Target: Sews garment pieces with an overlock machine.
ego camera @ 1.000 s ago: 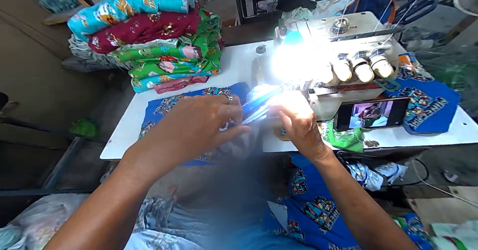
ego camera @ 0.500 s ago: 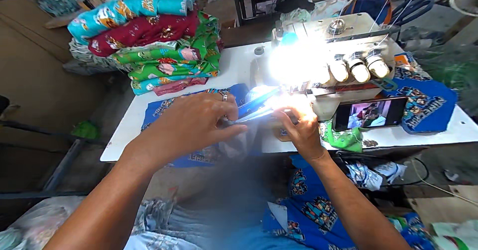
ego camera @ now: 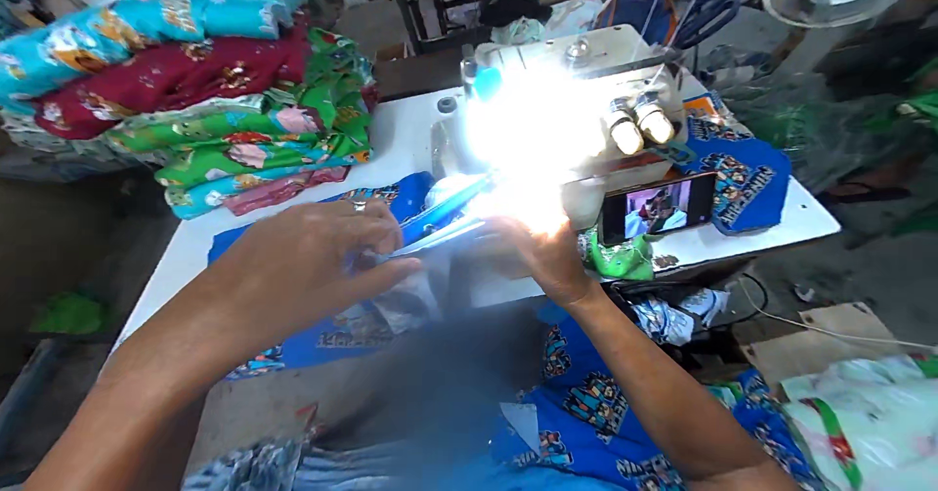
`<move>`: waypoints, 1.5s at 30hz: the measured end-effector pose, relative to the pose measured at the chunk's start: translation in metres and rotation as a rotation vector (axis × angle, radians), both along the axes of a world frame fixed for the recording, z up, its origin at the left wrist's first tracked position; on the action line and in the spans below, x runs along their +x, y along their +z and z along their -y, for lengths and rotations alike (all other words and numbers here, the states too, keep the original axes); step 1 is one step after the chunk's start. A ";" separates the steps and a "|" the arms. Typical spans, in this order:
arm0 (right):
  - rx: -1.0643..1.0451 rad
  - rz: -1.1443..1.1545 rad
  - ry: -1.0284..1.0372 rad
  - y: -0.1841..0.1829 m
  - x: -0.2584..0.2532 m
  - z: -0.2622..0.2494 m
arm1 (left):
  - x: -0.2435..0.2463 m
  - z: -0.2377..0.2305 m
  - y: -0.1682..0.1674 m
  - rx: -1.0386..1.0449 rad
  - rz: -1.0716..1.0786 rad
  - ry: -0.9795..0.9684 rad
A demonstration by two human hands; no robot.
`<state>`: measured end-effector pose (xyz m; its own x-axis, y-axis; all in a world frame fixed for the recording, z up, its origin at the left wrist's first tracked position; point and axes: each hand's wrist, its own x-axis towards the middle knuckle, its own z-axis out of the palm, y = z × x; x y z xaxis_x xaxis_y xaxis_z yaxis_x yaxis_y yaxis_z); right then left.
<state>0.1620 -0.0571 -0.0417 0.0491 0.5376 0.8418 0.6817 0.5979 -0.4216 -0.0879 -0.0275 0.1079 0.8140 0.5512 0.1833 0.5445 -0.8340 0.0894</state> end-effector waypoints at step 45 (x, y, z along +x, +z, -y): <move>-0.084 0.086 0.135 0.015 0.019 0.002 | 0.017 0.022 -0.005 0.139 -0.003 -0.034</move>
